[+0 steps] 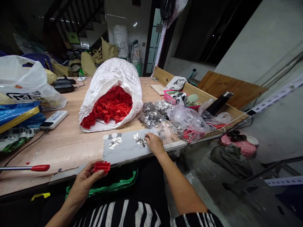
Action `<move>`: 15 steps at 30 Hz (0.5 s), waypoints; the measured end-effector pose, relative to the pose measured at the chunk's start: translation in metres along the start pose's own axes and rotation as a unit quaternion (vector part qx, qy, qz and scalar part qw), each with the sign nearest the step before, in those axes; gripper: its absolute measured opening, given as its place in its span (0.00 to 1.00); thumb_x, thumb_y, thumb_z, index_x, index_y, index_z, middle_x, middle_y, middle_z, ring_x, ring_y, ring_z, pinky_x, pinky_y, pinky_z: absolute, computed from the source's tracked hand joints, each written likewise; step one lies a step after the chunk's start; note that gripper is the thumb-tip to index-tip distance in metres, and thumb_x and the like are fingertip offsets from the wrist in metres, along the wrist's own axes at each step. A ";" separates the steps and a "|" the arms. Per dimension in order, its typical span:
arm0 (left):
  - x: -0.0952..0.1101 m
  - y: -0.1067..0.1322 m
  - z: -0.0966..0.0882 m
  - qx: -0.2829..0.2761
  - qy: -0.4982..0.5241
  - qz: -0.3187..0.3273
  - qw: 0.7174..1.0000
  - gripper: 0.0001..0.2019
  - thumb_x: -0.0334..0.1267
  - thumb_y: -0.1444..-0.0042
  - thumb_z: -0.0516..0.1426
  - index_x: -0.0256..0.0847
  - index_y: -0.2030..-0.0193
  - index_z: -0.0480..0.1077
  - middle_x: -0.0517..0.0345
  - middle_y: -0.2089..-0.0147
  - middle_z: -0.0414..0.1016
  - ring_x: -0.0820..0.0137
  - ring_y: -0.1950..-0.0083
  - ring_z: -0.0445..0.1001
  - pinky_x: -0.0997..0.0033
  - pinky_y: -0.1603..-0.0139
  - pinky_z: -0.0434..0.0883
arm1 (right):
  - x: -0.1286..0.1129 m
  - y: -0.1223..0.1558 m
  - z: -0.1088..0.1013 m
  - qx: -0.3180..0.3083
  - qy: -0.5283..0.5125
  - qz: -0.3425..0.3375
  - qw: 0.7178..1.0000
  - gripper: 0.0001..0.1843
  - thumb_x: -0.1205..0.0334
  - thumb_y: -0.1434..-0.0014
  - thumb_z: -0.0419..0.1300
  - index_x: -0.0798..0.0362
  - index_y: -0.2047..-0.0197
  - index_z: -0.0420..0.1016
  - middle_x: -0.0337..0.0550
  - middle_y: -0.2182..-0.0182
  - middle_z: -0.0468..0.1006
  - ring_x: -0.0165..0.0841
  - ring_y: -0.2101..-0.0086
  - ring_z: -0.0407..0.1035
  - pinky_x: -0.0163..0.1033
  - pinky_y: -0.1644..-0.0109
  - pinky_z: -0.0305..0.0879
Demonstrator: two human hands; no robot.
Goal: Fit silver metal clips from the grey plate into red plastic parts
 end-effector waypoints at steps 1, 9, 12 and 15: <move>0.001 0.000 -0.001 0.003 0.000 0.004 1.000 0.21 0.41 0.55 0.66 0.37 0.55 0.70 0.53 0.59 0.79 0.65 0.57 0.77 0.68 0.54 0.75 | -0.001 0.000 0.001 0.001 0.003 -0.003 1.000 0.07 0.65 0.41 0.56 0.51 0.61 0.75 0.44 0.63 0.79 0.35 0.63 0.72 0.37 0.59 0.62; 0.009 -0.002 -0.004 0.022 -0.065 0.058 0.996 0.18 0.41 0.56 0.66 0.40 0.57 0.72 0.54 0.57 0.79 0.63 0.55 0.77 0.66 0.50 0.74 | -0.004 0.000 -0.010 0.029 0.004 -0.027 0.999 0.08 0.65 0.40 0.52 0.54 0.60 0.71 0.47 0.63 0.77 0.37 0.63 0.71 0.38 0.59 0.62; 0.014 -0.001 -0.004 0.034 -0.102 0.099 0.989 0.18 0.42 0.53 0.64 0.42 0.55 0.72 0.54 0.54 0.78 0.63 0.53 0.77 0.66 0.48 0.72 | -0.018 0.005 -0.018 0.040 -0.042 -0.037 0.998 0.08 0.63 0.40 0.51 0.53 0.60 0.70 0.44 0.66 0.77 0.35 0.66 0.71 0.37 0.61 0.63; 0.024 0.003 -0.004 0.055 -0.160 0.140 0.976 0.18 0.41 0.52 0.64 0.43 0.53 0.72 0.55 0.54 0.79 0.62 0.53 0.77 0.65 0.48 0.71 | -0.047 0.019 -0.020 0.023 -0.182 -0.044 0.982 0.08 0.58 0.40 0.54 0.52 0.63 0.70 0.41 0.69 0.76 0.32 0.68 0.70 0.35 0.63 0.63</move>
Point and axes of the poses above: each hand's wrist, its own y-axis away from the middle knuckle, its own z-axis out of the palm, x = y × z, the point moved 9 cm from there along -y, towards the middle knuckle
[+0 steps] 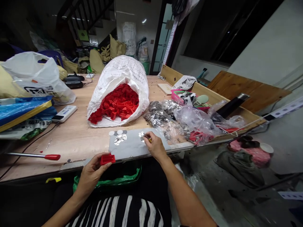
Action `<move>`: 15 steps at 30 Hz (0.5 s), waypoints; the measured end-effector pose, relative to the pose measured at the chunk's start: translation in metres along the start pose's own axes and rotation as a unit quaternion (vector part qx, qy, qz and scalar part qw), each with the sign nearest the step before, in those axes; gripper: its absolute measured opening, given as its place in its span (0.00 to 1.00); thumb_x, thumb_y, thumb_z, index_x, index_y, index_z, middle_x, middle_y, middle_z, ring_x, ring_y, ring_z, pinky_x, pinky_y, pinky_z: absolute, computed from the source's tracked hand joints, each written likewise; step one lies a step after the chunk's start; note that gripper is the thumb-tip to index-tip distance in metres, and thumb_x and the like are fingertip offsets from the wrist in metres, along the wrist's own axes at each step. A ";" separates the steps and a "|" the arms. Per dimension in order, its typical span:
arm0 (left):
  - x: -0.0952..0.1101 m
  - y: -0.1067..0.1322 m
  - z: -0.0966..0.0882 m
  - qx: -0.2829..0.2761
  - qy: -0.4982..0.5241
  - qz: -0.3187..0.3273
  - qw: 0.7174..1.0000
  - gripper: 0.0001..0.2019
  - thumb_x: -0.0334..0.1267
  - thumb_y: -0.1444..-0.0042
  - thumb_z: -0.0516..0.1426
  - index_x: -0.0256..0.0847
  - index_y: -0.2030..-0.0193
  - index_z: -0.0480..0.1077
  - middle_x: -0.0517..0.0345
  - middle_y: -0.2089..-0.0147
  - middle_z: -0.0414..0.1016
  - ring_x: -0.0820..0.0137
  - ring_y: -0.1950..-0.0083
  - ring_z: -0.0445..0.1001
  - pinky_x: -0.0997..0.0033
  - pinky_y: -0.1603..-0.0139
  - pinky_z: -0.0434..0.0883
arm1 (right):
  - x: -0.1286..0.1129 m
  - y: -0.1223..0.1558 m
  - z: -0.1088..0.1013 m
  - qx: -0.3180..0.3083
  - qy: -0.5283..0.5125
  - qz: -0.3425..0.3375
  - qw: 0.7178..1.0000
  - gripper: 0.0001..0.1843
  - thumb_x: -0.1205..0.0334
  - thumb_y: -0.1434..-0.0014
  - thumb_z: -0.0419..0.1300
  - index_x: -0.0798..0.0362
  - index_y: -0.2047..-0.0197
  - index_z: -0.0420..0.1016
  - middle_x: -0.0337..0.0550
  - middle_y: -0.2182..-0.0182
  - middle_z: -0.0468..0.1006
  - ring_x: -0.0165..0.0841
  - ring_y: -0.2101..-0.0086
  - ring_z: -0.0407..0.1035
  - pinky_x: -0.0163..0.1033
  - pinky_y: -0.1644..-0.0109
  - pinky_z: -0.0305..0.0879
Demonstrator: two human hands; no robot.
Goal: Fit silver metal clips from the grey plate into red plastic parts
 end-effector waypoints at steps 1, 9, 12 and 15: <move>0.004 0.000 -0.001 0.007 -0.024 0.013 1.000 0.19 0.41 0.52 0.64 0.44 0.52 0.73 0.55 0.55 0.79 0.62 0.54 0.77 0.65 0.48 0.71 | -0.013 0.005 0.008 -0.025 -0.042 -0.004 0.999 0.09 0.56 0.40 0.54 0.52 0.63 0.70 0.40 0.70 0.76 0.31 0.69 0.70 0.34 0.64 0.63; 0.029 0.005 -0.003 0.028 -0.109 0.089 0.990 0.18 0.40 0.52 0.64 0.48 0.51 0.74 0.56 0.51 0.78 0.59 0.48 0.74 0.63 0.42 0.66 | -0.103 0.044 0.056 -0.150 -0.137 -0.080 0.976 0.05 0.61 0.40 0.56 0.51 0.64 0.71 0.38 0.70 0.76 0.29 0.70 0.69 0.32 0.65 0.62; 0.033 0.006 -0.004 0.028 -0.077 0.093 0.992 0.18 0.38 0.54 0.65 0.48 0.53 0.76 0.57 0.51 0.78 0.58 0.44 0.72 0.62 0.38 0.62 | -0.111 0.047 0.064 -0.149 -0.112 -0.121 0.975 0.04 0.65 0.40 0.56 0.52 0.63 0.71 0.40 0.69 0.75 0.30 0.69 0.69 0.34 0.63 0.63; 0.037 0.007 -0.003 0.023 -0.055 0.098 0.993 0.18 0.35 0.55 0.66 0.48 0.55 0.77 0.57 0.53 0.79 0.57 0.42 0.70 0.62 0.35 0.60 | -0.113 0.049 0.069 -0.148 -0.100 -0.149 0.973 0.05 0.67 0.41 0.56 0.52 0.62 0.71 0.42 0.68 0.75 0.31 0.67 0.69 0.34 0.62 0.63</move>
Point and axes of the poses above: each hand's wrist, its own y-axis away from the middle knuckle, its own z-axis out of the palm, x = y × z, the point moved 9 cm from there along -y, towards the middle knuckle
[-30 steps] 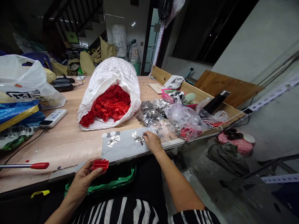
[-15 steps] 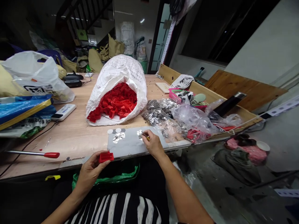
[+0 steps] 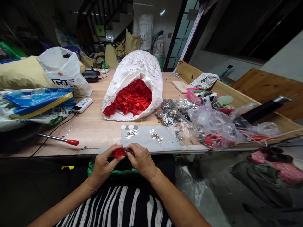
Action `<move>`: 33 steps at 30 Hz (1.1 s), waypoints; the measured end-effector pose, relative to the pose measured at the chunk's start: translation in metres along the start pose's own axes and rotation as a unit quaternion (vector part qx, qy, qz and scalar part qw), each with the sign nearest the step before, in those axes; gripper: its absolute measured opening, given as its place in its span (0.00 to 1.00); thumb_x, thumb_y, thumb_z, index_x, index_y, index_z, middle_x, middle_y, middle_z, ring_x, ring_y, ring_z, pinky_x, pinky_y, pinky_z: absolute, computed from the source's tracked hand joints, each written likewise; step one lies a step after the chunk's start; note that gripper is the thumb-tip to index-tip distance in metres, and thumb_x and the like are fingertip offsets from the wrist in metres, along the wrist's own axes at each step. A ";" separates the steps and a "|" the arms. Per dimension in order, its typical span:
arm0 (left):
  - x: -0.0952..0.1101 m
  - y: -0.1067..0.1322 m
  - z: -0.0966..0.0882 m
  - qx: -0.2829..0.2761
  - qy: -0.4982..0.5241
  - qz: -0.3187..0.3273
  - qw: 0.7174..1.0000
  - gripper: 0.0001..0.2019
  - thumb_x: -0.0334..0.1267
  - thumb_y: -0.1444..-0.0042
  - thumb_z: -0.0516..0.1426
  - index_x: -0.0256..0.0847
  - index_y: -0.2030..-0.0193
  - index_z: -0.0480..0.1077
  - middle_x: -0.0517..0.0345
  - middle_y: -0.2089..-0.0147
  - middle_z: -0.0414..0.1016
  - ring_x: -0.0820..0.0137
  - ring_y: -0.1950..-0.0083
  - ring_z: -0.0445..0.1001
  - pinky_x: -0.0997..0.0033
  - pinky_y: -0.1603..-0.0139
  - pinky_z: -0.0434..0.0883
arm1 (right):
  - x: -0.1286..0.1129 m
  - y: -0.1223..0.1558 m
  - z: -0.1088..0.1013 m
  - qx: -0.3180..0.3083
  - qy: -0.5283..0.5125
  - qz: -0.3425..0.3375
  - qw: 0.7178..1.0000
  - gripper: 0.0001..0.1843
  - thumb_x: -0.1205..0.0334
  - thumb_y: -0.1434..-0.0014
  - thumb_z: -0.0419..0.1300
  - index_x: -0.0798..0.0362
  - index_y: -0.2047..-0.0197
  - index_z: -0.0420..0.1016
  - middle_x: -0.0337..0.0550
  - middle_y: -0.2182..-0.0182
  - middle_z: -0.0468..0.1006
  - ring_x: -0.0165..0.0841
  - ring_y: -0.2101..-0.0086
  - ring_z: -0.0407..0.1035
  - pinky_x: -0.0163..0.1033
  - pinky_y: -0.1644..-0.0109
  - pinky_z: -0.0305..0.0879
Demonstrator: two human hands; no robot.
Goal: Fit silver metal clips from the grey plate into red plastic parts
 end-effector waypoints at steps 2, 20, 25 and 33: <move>0.003 0.000 0.001 -0.002 -0.005 0.018 1.000 0.18 0.35 0.55 0.66 0.47 0.55 0.76 0.57 0.53 0.79 0.58 0.42 0.71 0.61 0.35 0.60 | -0.001 0.000 0.002 -0.002 -0.005 -0.004 1.000 0.05 0.67 0.41 0.56 0.52 0.62 0.72 0.42 0.68 0.75 0.31 0.67 0.69 0.34 0.62 0.63; 0.034 0.011 0.006 0.009 -0.162 0.239 0.957 0.17 0.32 0.45 0.59 0.44 0.47 0.69 0.54 0.51 0.78 0.63 0.46 0.74 0.60 0.41 0.69 | 0.028 0.004 0.010 -0.025 -0.222 0.132 0.966 0.09 0.56 0.43 0.60 0.52 0.64 0.67 0.36 0.69 0.70 0.28 0.68 0.63 0.33 0.63 0.59; 0.033 0.012 0.012 -0.024 -0.130 0.239 0.962 0.17 0.32 0.45 0.59 0.43 0.48 0.69 0.53 0.51 0.78 0.65 0.49 0.76 0.63 0.46 0.72 | 0.032 0.002 0.025 -0.073 -0.283 0.157 0.943 0.13 0.56 0.46 0.62 0.52 0.67 0.61 0.32 0.73 0.64 0.26 0.73 0.57 0.32 0.68 0.55; 0.025 0.016 0.018 -0.051 -0.093 0.219 0.970 0.17 0.31 0.46 0.60 0.43 0.49 0.69 0.53 0.52 0.77 0.66 0.50 0.76 0.66 0.47 0.73 | 0.035 0.009 0.038 -0.116 -0.387 0.186 0.896 0.18 0.52 0.49 0.65 0.51 0.66 0.60 0.32 0.73 0.61 0.24 0.75 0.53 0.31 0.73 0.50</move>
Point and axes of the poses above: each hand's wrist, its own y-axis away from the middle knuckle, its own z-axis out of the palm, x = y × z, the point moved 9 cm from there along -y, towards the middle knuckle
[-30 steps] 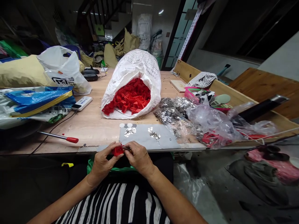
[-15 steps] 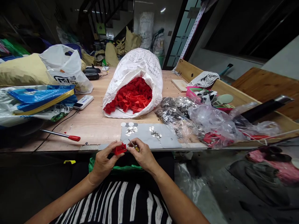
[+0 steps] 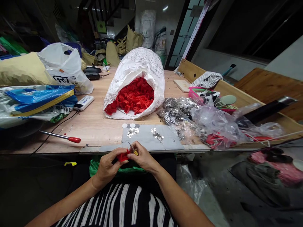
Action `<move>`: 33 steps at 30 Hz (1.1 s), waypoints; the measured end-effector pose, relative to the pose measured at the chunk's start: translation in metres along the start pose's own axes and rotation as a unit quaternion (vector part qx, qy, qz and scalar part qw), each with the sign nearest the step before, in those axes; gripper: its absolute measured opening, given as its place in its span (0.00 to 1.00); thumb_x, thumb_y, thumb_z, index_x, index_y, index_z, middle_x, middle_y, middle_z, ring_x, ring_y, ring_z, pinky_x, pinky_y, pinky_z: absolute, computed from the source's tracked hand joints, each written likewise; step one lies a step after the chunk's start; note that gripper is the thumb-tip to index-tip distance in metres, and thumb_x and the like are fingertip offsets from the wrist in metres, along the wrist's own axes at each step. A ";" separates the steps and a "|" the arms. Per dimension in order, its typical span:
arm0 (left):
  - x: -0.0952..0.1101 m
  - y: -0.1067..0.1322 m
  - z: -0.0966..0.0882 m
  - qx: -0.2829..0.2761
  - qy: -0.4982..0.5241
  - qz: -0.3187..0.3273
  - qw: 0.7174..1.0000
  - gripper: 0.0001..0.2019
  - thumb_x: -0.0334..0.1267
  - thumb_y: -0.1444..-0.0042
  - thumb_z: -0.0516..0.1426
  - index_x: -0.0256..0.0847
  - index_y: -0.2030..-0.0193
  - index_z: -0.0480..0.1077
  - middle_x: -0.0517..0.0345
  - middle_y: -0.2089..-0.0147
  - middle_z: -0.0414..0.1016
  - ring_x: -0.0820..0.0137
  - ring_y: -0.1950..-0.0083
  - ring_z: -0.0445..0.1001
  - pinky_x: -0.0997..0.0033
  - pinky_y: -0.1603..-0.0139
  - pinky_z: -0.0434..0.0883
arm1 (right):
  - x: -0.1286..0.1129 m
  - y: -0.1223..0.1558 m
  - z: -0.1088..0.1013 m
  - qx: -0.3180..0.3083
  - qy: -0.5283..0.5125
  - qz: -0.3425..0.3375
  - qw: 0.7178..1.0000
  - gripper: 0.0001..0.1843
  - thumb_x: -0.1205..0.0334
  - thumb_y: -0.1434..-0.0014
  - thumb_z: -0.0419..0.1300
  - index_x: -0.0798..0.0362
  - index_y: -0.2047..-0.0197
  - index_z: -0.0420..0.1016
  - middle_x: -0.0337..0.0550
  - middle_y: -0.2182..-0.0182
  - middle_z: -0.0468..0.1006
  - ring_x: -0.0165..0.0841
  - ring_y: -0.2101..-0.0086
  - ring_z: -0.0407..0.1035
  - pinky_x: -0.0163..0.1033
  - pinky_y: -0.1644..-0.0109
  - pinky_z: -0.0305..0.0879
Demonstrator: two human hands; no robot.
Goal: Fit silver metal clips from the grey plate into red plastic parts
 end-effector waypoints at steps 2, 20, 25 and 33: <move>-0.001 0.000 0.001 -0.007 0.014 -0.007 1.000 0.17 0.31 0.46 0.60 0.43 0.49 0.68 0.53 0.52 0.77 0.66 0.50 0.75 0.66 0.47 0.72 | 0.006 0.002 0.002 -0.018 -0.036 0.023 0.999 0.19 0.51 0.48 0.65 0.51 0.64 0.60 0.31 0.74 0.61 0.23 0.77 0.51 0.30 0.76 0.47; -0.051 0.009 -0.017 0.106 0.208 -0.154 0.960 0.15 0.33 0.52 0.64 0.42 0.55 0.73 0.51 0.50 0.78 0.62 0.47 0.74 0.59 0.43 0.71 | 0.004 -0.027 0.014 -0.106 -0.080 0.073 0.988 0.20 0.51 0.50 0.66 0.52 0.63 0.62 0.28 0.79 0.60 0.21 0.81 0.50 0.28 0.79 0.43; -0.062 0.012 -0.024 0.128 0.147 -0.191 0.962 0.16 0.36 0.49 0.63 0.43 0.52 0.72 0.52 0.49 0.76 0.63 0.47 0.75 0.59 0.43 0.70 | -0.021 -0.048 -0.036 0.096 0.346 -0.036 0.933 0.04 0.62 0.41 0.57 0.53 0.65 0.70 0.39 0.68 0.72 0.30 0.67 0.65 0.35 0.62 0.59; -0.054 0.007 -0.030 0.122 0.021 -0.145 0.982 0.16 0.36 0.48 0.62 0.45 0.52 0.72 0.56 0.51 0.78 0.61 0.42 0.70 0.54 0.37 0.64 | -0.015 -0.068 -0.042 0.147 0.548 -0.012 0.823 0.03 0.63 0.41 0.58 0.52 0.65 0.71 0.47 0.65 0.75 0.36 0.64 0.67 0.38 0.62 0.56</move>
Point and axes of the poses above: each hand's wrist, its own y-axis away from the middle knuckle, its own z-axis out of the palm, x = y × z, the point moved 9 cm from there along -y, towards the middle knuckle
